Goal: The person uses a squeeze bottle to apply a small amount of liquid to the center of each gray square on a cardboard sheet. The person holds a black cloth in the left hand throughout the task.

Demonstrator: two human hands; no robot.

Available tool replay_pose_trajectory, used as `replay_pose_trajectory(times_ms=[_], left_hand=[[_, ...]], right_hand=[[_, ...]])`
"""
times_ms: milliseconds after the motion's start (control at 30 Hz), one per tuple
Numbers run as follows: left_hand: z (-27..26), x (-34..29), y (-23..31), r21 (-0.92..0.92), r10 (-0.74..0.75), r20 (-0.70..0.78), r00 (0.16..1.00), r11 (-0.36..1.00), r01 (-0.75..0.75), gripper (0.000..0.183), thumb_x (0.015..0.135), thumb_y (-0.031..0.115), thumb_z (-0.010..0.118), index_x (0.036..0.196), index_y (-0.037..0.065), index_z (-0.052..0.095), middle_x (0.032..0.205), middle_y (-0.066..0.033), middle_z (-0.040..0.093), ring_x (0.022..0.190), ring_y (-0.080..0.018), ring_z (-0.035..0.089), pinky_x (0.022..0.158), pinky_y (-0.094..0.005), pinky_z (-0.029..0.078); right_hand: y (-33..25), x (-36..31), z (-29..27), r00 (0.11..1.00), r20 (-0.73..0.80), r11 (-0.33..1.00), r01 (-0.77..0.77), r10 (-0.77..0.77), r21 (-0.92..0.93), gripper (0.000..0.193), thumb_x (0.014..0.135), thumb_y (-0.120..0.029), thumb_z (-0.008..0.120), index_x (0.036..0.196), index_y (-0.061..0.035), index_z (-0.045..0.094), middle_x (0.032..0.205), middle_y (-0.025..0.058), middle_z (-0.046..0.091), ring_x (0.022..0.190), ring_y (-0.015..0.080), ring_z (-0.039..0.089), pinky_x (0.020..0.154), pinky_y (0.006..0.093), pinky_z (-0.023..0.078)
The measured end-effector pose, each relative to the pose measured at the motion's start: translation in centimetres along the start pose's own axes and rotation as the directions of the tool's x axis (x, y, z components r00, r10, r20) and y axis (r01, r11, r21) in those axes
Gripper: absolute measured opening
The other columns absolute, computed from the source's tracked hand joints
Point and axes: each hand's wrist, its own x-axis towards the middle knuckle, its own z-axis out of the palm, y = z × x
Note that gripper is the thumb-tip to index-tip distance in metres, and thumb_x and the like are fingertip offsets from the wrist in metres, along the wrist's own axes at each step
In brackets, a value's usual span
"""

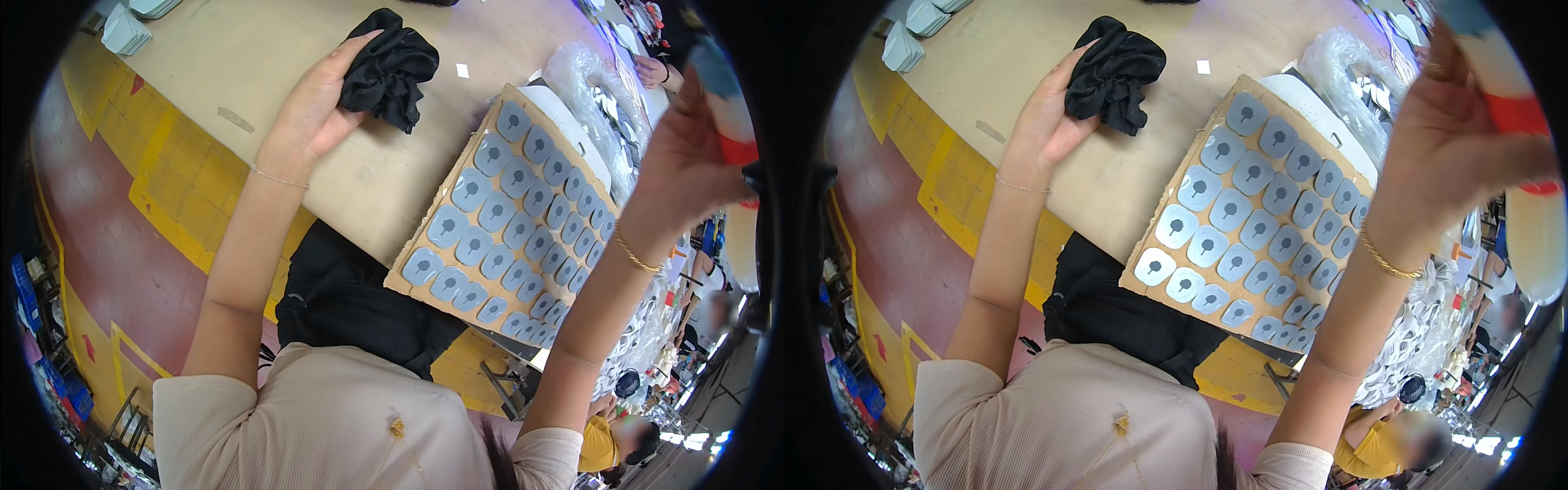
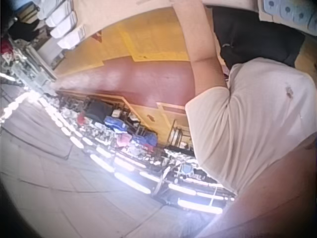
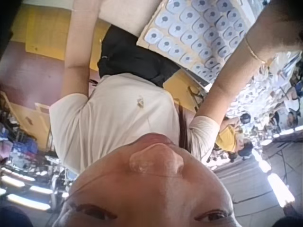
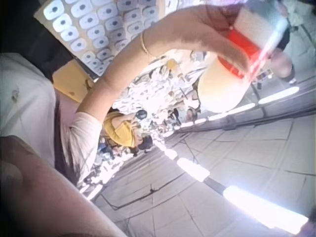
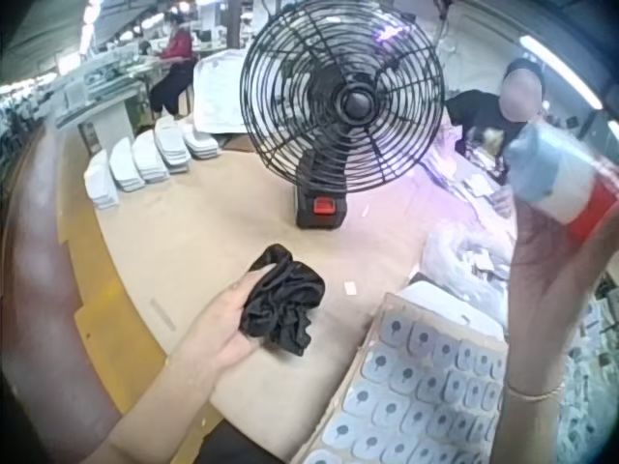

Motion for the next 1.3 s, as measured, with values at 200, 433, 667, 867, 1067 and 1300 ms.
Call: replay_pose_trajectory(times_ms=[200, 433, 667, 867, 1067, 1300], left_hand=[[0.7, 0.1, -0.2, -0.020, 0.003, 0.027, 1.000, 1.000, -0.003, 0.028, 0.088, 0.022, 0.045, 0.106, 0.001, 0.051, 0.097, -0.0067, 0.058, 0.085, -0.0135, 0.057, 0.077, -0.0294, 0.047], [0.7, -0.3, 0.0, -0.002, 0.010, 0.000, 1.000, 1.000, -0.010, 0.028, 0.088, 0.022, 0.045, 0.106, 0.002, 0.051, 0.097, -0.0068, 0.058, 0.084, -0.0143, 0.057, 0.075, -0.0300, 0.047], [0.8, -0.3, 0.1, 0.009, 0.004, 0.004, 1.000, 1.000, -0.004, 0.028, 0.088, 0.022, 0.045, 0.107, 0.002, 0.050, 0.098, -0.0071, 0.058, 0.086, -0.0145, 0.057, 0.076, -0.0303, 0.046], [0.5, -0.1, -0.1, 0.007, 0.016, -0.001, 1.000, 1.000, -0.016, 0.028, 0.088, 0.022, 0.045, 0.108, 0.002, 0.050, 0.099, -0.0072, 0.058, 0.088, -0.0140, 0.057, 0.077, -0.0295, 0.047], [0.9, -0.2, -0.1, 0.053, 0.018, 0.033, 0.999, 0.998, -0.019, 0.029, 0.088, 0.023, 0.045, 0.109, 0.002, 0.051, 0.099, -0.0077, 0.059, 0.087, -0.0138, 0.057, 0.075, -0.0276, 0.047], [5.6, -2.4, 1.1, -0.041, -0.047, 0.159, 0.986, 0.998, 0.054, 0.030, 0.088, 0.026, 0.047, 0.110, 0.006, 0.052, 0.098, -0.0062, 0.059, 0.083, -0.0127, 0.059, 0.068, -0.0251, 0.048]], right_hand=[[0.3, 0.7, -5.0, 0.965, 0.069, 0.966, -0.249, 0.254, -0.071, 0.038, 0.077, -0.035, 0.060, 0.098, -0.0045, 0.051, 0.091, 0.0107, 0.059, 0.083, 0.0191, 0.059, 0.070, 0.0306, 0.049], [4.0, -3.8, -3.4, 0.937, 0.059, 0.890, -0.304, 0.343, -0.341, 0.034, 0.079, -0.026, 0.059, 0.103, -0.0034, 0.048, 0.092, 0.0053, 0.054, 0.082, 0.0128, 0.055, 0.072, 0.0260, 0.047], [4.8, -4.2, -3.1, 0.929, 0.092, 0.818, -0.266, 0.359, -0.510, 0.044, 0.076, -0.033, 0.062, 0.102, -0.0004, 0.049, 0.091, 0.0085, 0.055, 0.084, 0.0149, 0.054, 0.073, 0.0268, 0.045], [4.8, -4.5, -2.8, 0.916, 0.119, 0.784, -0.254, 0.383, -0.567, 0.048, 0.073, -0.039, 0.063, 0.099, -0.0001, 0.051, 0.089, 0.0091, 0.056, 0.081, 0.0157, 0.055, 0.071, 0.0265, 0.045], [3.5, -4.5, -2.0, 0.760, 0.060, 0.759, -0.650, 0.647, 0.041, 0.039, 0.080, -0.035, 0.056, 0.104, -0.0053, 0.047, 0.096, 0.0066, 0.056, 0.087, 0.0177, 0.056, 0.078, 0.0321, 0.048], [1.0, -2.6, -0.4, 0.812, 0.099, 0.782, -0.581, 0.575, 0.226, 0.038, 0.081, -0.037, 0.055, 0.104, -0.0073, 0.048, 0.099, 0.0062, 0.057, 0.094, 0.0178, 0.057, 0.079, 0.0340, 0.049]])
